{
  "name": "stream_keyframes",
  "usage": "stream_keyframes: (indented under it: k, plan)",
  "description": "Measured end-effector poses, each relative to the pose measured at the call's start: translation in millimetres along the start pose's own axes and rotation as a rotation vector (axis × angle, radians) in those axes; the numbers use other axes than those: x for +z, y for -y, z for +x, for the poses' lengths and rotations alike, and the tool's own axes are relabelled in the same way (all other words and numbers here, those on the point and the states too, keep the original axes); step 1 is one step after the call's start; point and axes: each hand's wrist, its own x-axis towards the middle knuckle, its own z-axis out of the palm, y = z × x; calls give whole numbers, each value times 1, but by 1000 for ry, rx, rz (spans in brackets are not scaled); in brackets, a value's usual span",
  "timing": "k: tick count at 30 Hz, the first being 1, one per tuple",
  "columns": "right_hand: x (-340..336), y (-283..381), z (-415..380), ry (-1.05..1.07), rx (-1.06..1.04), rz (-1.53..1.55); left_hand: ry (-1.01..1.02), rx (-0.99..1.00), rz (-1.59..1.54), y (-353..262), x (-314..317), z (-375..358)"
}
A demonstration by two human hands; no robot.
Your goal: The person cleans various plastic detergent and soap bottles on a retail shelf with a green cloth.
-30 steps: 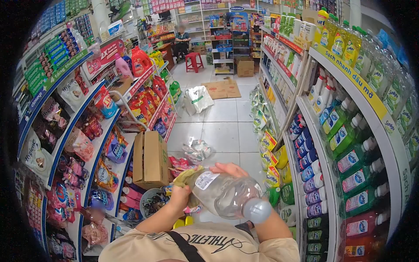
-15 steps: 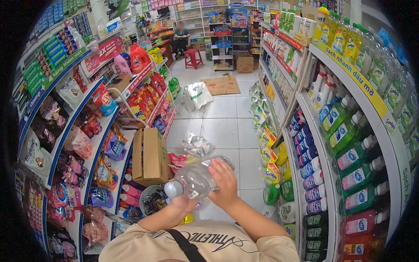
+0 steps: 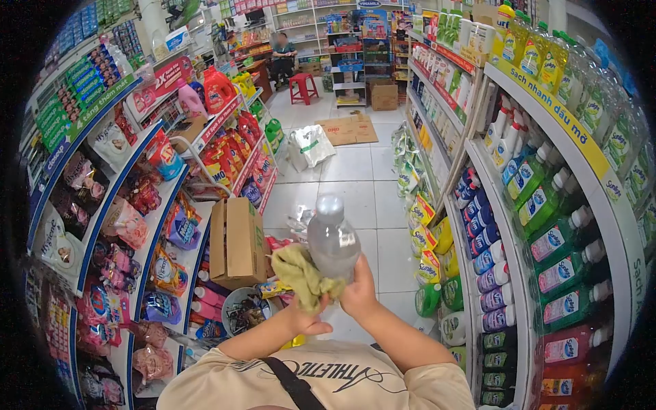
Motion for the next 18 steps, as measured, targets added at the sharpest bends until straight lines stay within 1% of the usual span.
stream_keyframes:
  k: [2,3,5,6,9,12,14,15,16,17,18]
  plan:
    - [0,9,4,-49,15,74,42,45,89,7,2,-5]
    - [-1,13,8,-77,20,108,56,36,55,5,1,-5]
    - [-3,20,14,-190,-12,23,83,22,-19,0,-1,-6]
    - [-4,22,15,-247,-26,-20,86,-20,-46,-1,1,-9]
    - [-3,24,17,-249,-136,8,68,-128,-81,-4,6,-13]
    - [-5,18,10,-47,-16,-10,-14,-167,-73,-4,1,-5]
    - [-5,3,3,90,32,-166,-98,-148,-102,7,-5,-6]
    - [-4,-1,1,156,52,-246,-49,-200,-238,8,-14,-7]
    - [-2,-1,-2,180,104,-136,-6,-259,-370,9,-23,-8]
    - [2,1,-4,203,157,-24,-64,-213,-427,11,-29,-1]
    - [7,5,-5,228,210,89,-108,-216,-422,9,-34,3]
